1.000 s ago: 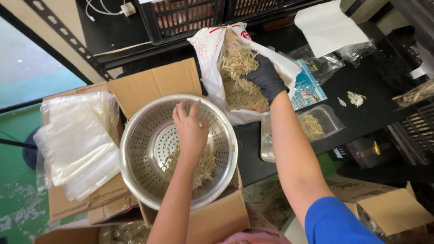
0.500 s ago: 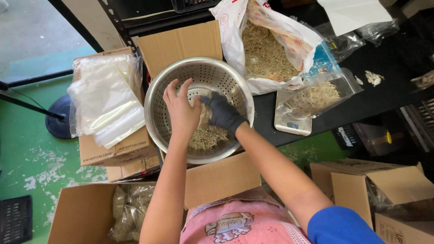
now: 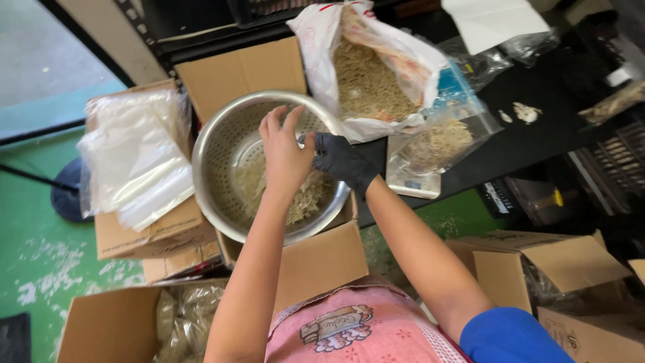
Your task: The person fills small plastic bags with dried fish by hand and using a small plastic container, weighs them on a digital scale, and seals the bags.
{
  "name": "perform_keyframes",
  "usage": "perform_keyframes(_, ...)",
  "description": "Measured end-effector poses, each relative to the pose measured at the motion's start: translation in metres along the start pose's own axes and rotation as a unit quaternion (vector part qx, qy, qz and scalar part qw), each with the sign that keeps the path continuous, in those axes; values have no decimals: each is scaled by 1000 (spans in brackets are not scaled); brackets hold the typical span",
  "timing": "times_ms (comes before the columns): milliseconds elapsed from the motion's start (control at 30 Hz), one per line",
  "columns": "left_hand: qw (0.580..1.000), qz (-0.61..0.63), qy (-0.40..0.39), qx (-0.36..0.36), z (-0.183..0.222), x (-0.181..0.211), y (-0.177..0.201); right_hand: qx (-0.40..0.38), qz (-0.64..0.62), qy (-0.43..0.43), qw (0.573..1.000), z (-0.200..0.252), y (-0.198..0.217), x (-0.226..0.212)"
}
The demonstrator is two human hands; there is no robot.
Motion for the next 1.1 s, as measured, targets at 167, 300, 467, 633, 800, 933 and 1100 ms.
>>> perform_keyframes(167, 997, 39, -50, -50, -10, 64, -68, 116, 39, 64, 990, 17, 141, 7)
perform_keyframes(300, 986, 94, -44, -129, -10, 112, -122, 198, 109, 4, 974, 45, 269, 8)
perform_keyframes(467, 972, 103, -49, -207, -15, 153, -228, 222, 139, -96, 960, 87, 355, 7)
perform_keyframes(633, 964, 17, -2, -266, -9, 130, -331, 237, 114, -121, 957, 99, 360, 26)
perform_keyframes(800, 967, 35, -25, -253, -14, 163, -256, 235, 103, -24, 966, 93, 367, -5)
perform_keyframes(933, 989, 58, -71, -119, -60, 172, -142, 178, -38, 72, 981, 96, 372, -115)
perform_keyframes(1100, 990, 47, -131, 25, -92, 167, 25, 99, -190, 135, 968, 87, 330, -199)
Point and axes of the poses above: each hand's wrist, its own z-axis away from the middle knuckle, its own y-axis out of the back of the hand, x = y × z, the point moved 5 cm from there along -z, towards the middle knuckle, and after that the axes turned 12 degrees about x, right-handed, at the moved point
